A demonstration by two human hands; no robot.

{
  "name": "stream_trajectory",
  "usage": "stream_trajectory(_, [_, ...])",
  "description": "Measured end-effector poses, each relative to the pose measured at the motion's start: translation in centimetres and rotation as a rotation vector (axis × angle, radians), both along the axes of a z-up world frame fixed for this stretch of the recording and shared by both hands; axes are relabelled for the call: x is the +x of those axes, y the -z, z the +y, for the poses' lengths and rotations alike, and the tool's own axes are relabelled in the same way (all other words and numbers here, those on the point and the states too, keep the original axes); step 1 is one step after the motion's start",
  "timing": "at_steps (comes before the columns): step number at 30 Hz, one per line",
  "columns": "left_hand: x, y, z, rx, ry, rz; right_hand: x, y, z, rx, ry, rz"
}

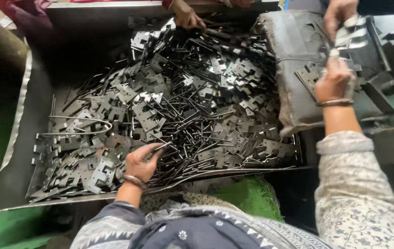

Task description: The person picks up metal hinge pieces and pins from a large metal bin by hand, one by one, and places them onto a padded surface.

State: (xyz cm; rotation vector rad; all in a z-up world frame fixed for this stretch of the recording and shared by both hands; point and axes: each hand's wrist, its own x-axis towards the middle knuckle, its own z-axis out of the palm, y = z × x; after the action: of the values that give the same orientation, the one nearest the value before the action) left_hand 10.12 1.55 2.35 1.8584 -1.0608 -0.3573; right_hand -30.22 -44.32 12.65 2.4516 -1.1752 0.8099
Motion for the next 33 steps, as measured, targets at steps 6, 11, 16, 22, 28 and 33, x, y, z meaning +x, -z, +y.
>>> stream_trajectory(6, [1.0, 1.0, -1.2, -0.669, -0.11, 0.838, -6.0, 3.6, -7.5, 0.231, 0.025, 0.213])
stream_trajectory(11, [4.1, -2.2, 1.1, -0.973, -0.162, 1.485, -2.1, -2.0, 0.2, 0.212, -0.087, 0.304])
stream_trajectory(16, [0.3, -2.1, -2.6, 0.329, 0.041, -0.241, 8.8, 1.3, 13.9, 0.411, -0.559, 0.276])
stream_trajectory(22, [-6.6, -1.0, -5.2, 0.994, 0.336, -0.113, 12.6, 12.7, 14.0, 0.622, -0.069, 0.641])
stream_trajectory(28, [-7.4, -0.8, -5.0, 0.968, 0.342, -0.282, 13.2, 13.9, 15.0, 0.713, 0.319, 0.439])
stream_trajectory(33, [-5.5, -2.3, -3.8, 1.014, 0.428, -0.226, 13.8, 12.2, 14.3, 0.746, 0.224, 0.222])
